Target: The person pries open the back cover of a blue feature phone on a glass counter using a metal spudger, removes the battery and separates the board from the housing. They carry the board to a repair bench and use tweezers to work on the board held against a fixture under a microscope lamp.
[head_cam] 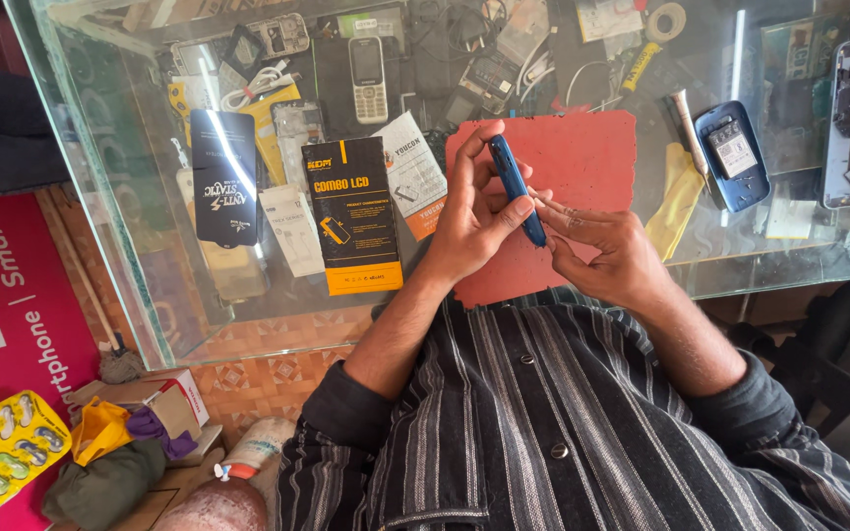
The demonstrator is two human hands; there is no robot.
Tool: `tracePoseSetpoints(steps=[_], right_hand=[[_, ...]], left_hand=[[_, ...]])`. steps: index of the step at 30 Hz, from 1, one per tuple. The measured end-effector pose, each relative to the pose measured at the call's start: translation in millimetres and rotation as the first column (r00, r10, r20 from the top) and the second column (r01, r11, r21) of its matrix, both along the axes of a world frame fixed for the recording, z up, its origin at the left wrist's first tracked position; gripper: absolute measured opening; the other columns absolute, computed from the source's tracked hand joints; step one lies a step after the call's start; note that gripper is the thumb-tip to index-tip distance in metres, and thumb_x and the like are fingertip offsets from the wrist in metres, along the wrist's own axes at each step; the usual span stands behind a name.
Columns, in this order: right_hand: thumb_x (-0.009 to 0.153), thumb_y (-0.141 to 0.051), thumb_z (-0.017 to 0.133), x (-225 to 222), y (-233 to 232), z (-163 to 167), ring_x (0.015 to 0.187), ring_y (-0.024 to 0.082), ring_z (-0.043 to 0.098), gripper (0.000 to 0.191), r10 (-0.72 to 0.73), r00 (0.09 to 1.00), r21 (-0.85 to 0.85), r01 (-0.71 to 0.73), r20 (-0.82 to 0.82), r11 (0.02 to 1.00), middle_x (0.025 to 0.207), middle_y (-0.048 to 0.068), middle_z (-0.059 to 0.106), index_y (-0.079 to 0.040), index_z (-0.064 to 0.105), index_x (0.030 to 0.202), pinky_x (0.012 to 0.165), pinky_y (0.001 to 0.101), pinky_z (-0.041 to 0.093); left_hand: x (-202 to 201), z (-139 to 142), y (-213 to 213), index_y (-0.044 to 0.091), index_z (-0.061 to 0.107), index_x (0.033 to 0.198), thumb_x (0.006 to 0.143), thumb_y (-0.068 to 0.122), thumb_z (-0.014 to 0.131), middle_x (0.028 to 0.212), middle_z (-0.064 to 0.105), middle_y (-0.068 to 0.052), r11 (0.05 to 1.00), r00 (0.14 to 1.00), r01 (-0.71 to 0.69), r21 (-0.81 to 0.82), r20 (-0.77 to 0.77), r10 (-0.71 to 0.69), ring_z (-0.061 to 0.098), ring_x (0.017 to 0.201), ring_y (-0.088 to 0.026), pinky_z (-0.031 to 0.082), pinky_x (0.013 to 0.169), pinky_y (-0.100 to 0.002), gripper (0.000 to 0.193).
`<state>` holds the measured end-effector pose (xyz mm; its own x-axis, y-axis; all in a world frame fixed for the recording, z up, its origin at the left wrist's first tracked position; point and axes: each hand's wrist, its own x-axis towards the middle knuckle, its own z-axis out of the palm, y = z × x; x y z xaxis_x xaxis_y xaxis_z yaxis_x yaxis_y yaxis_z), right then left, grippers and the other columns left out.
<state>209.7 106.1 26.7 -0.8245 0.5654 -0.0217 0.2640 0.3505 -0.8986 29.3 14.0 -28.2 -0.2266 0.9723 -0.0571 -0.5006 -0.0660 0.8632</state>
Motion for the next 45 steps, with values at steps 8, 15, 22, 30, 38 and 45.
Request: tracePoseSetpoints(steps=[8,15,22,30,38,45], right_hand=[[0.089,0.002,0.065,-4,2,10,0.091,0.014,0.076,0.053,-0.021,0.994,-0.153,0.037,0.105,0.988,0.088,0.013,0.075,-0.002,0.059,0.142,0.076,0.0294,0.058],[0.084,0.005,0.063,-4,1,16,0.076,0.011,0.071,0.061,0.008,0.989,-0.094,0.006,0.146,0.996,0.082,0.014,0.073,-0.002,0.057,0.144,0.068,0.0297,0.055],[0.094,0.003,0.063,8,-5,-2,0.088,0.012,0.073,0.044,-0.078,0.994,-0.126,0.087,0.077,0.988,0.095,0.013,0.076,0.001,0.063,0.138,0.079,0.0291,0.059],[0.101,0.008,0.063,8,3,-9,0.102,0.013,0.073,0.023,-0.335,0.932,-0.262,0.292,-0.136,0.920,0.108,0.011,0.074,0.008,0.063,0.124,0.088,0.0259,0.060],[0.098,0.004,0.077,-8,5,3,0.086,0.016,0.077,0.018,-0.355,0.931,0.199,0.364,-0.078,0.910,0.096,0.013,0.076,0.005,0.071,0.114,0.074,0.0268,0.061],[0.098,0.002,0.078,-7,5,0,0.085,0.015,0.077,0.011,-0.370,0.927,0.123,0.376,-0.066,0.919,0.093,0.011,0.077,0.004,0.072,0.108,0.073,0.0255,0.062]], left_hand=[[3,2,-4,0.017,0.021,0.163,0.101,-0.002,0.072,0.132,0.050,-0.013,1.000,1.000,0.025,-0.004,-0.014,-0.025,0.065,0.118,-0.020,0.062,0.100,-0.039,0.083],[3,3,-5,0.017,0.020,0.163,0.100,0.000,0.072,0.133,0.050,-0.013,0.999,0.999,0.036,-0.020,0.013,-0.035,0.066,0.123,-0.022,0.063,0.104,-0.040,0.083],[9,23,-2,0.013,0.025,0.164,0.099,0.001,0.074,0.138,0.049,-0.012,0.999,0.992,0.038,-0.038,-0.119,-0.042,0.066,0.126,-0.021,0.063,0.106,-0.038,0.082],[18,43,0,0.006,0.030,0.158,0.083,0.014,0.087,0.127,0.066,-0.014,0.982,0.762,-0.166,-0.091,-0.644,0.069,0.073,0.111,-0.020,0.062,0.089,-0.033,0.095],[15,36,-6,0.007,0.040,0.155,0.088,0.015,0.085,0.127,0.064,-0.014,0.990,0.641,-0.141,-0.025,-0.764,0.072,0.073,0.111,-0.027,0.062,0.091,-0.036,0.081],[18,34,-7,0.007,0.034,0.157,0.089,0.012,0.082,0.122,0.062,-0.013,0.990,0.494,-0.141,0.019,-0.865,0.087,0.072,0.103,-0.029,0.062,0.080,-0.037,0.083]])
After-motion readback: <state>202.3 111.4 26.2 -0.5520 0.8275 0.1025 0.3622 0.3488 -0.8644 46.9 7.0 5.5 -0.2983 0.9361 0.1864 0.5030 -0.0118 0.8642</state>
